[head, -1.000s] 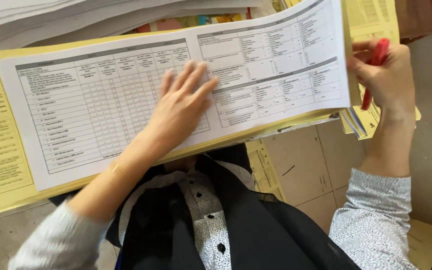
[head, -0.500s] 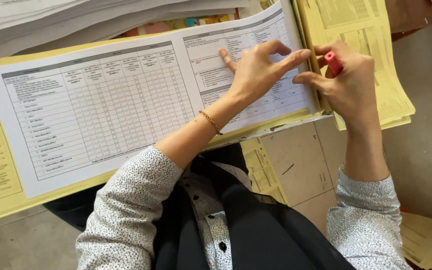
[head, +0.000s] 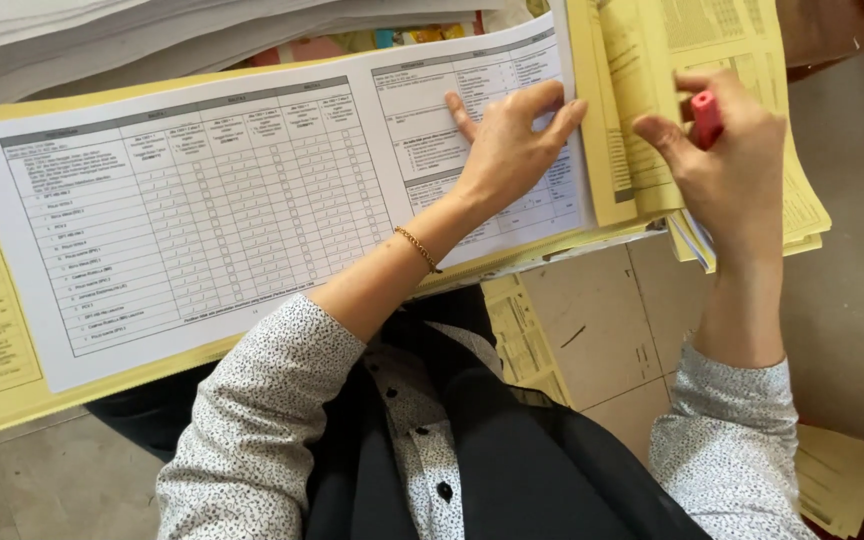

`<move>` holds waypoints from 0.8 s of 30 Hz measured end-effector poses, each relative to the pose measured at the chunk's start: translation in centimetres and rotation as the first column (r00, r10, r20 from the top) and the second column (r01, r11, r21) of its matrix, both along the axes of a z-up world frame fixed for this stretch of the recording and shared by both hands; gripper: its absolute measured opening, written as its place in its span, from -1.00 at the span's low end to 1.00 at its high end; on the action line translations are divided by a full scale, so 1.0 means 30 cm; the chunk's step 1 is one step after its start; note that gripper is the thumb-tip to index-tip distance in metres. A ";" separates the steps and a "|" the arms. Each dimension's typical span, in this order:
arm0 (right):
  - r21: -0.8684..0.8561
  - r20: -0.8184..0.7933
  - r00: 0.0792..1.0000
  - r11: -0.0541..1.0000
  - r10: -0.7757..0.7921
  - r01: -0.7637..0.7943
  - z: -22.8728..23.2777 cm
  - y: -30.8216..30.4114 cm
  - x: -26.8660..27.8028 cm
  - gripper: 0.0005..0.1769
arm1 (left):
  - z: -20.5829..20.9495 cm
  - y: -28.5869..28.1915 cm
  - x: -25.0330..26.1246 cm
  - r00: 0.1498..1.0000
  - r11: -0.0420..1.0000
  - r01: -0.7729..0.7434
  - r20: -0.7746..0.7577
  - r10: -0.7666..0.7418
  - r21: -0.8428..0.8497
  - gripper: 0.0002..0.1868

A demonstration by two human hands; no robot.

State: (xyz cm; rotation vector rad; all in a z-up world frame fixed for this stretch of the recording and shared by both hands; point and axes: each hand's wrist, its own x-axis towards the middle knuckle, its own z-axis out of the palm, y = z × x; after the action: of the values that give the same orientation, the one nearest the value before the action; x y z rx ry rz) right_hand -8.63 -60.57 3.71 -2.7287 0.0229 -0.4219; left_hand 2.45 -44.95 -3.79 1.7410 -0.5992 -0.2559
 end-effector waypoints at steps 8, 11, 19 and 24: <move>-0.536 0.202 0.971 0.815 -0.131 0.221 -0.059 0.031 -0.011 -0.59 | -0.033 -0.005 0.001 1.000 1.000 0.003 -0.025 -0.003 -0.019 -0.67; 0.064 -0.098 0.992 0.996 0.073 -0.067 -0.017 0.093 0.015 -0.67 | -0.024 -0.006 0.006 1.000 1.000 0.023 0.004 -0.023 -0.008 -0.59; 0.153 -0.147 0.989 0.988 0.003 0.020 0.010 0.114 0.002 -0.79 | 0.014 0.014 -0.009 0.998 0.999 0.045 -0.036 -0.044 0.002 -0.41; 0.274 -0.189 0.982 0.961 0.008 0.045 0.018 0.092 -0.005 -0.80 | 0.023 0.021 -0.014 0.999 1.000 0.030 -0.040 -0.030 -0.010 -0.41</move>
State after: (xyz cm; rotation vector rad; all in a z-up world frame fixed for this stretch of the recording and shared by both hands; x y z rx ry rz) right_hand -8.77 -57.81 4.26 -2.4812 0.1479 -0.1488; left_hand 2.02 -44.31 -3.11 1.7146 -0.5971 -0.3073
